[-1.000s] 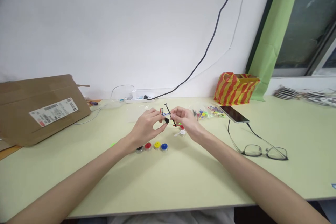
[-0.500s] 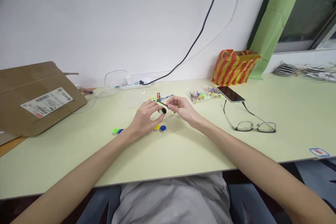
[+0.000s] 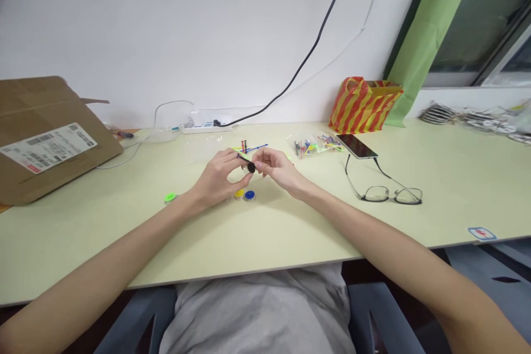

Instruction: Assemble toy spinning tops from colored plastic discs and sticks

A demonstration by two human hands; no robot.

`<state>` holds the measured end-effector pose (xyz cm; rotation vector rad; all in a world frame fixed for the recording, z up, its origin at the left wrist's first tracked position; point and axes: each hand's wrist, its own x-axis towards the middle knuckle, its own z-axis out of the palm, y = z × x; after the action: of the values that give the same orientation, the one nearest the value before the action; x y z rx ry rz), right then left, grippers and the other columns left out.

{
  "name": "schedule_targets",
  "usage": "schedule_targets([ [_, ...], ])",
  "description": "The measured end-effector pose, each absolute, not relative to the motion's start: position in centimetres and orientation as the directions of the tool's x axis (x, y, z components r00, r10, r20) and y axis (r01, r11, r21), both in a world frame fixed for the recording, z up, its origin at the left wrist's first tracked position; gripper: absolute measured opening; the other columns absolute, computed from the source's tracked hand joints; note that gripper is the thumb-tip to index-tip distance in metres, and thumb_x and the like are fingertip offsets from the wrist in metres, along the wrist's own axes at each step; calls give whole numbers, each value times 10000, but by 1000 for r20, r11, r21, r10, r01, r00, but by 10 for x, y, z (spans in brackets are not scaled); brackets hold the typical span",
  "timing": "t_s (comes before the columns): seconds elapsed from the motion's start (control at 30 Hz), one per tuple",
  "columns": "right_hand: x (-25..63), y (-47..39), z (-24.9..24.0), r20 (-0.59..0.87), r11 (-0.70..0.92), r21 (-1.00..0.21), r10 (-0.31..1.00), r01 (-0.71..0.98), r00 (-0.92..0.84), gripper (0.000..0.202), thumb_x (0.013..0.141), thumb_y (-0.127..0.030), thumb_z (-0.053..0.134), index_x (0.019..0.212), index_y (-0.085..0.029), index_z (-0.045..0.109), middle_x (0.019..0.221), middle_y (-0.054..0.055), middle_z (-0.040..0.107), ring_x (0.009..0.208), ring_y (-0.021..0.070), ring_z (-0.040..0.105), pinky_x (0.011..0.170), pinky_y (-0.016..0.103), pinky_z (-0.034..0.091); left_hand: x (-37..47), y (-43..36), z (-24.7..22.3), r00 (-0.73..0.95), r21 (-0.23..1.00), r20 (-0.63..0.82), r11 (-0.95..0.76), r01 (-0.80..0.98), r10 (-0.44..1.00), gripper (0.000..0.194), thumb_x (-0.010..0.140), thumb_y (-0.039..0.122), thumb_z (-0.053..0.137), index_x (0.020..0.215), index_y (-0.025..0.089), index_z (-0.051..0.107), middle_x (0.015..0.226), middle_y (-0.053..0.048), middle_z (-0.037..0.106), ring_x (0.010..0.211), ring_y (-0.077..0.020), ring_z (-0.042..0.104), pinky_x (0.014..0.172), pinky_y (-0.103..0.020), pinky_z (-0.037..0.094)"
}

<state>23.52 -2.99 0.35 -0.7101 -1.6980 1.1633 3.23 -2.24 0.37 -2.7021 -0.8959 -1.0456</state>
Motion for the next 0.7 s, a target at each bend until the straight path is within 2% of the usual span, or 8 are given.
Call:
schedule_targets([
  [0.3,231,-32,2,404,393,-913,831,-110,-382,370,851,-543,708,857,-203,562,781,11,565,716,151,502,676,280,410,30,-24,4,610,88,643,-836,542,463,59,908,224,593,922,206,648,879,-36,682,896,-211,584,849,-364,449],
  [0.5,233,-32,3,388,385,-918,818,-96,-425,308,876,-476,694,887,-193,576,853,47,654,783,171,560,705,291,397,32,-21,-3,617,94,653,-856,509,439,43,869,208,637,907,197,656,874,-39,686,884,-216,598,838,-373,466],
  [0.7,232,-28,-2,359,358,-930,834,-84,-418,330,852,-487,713,867,-183,587,843,23,585,755,155,531,691,288,389,33,-21,-4,621,100,647,-856,507,444,61,866,203,636,925,203,652,905,-36,697,911,-218,608,853,-378,467],
])
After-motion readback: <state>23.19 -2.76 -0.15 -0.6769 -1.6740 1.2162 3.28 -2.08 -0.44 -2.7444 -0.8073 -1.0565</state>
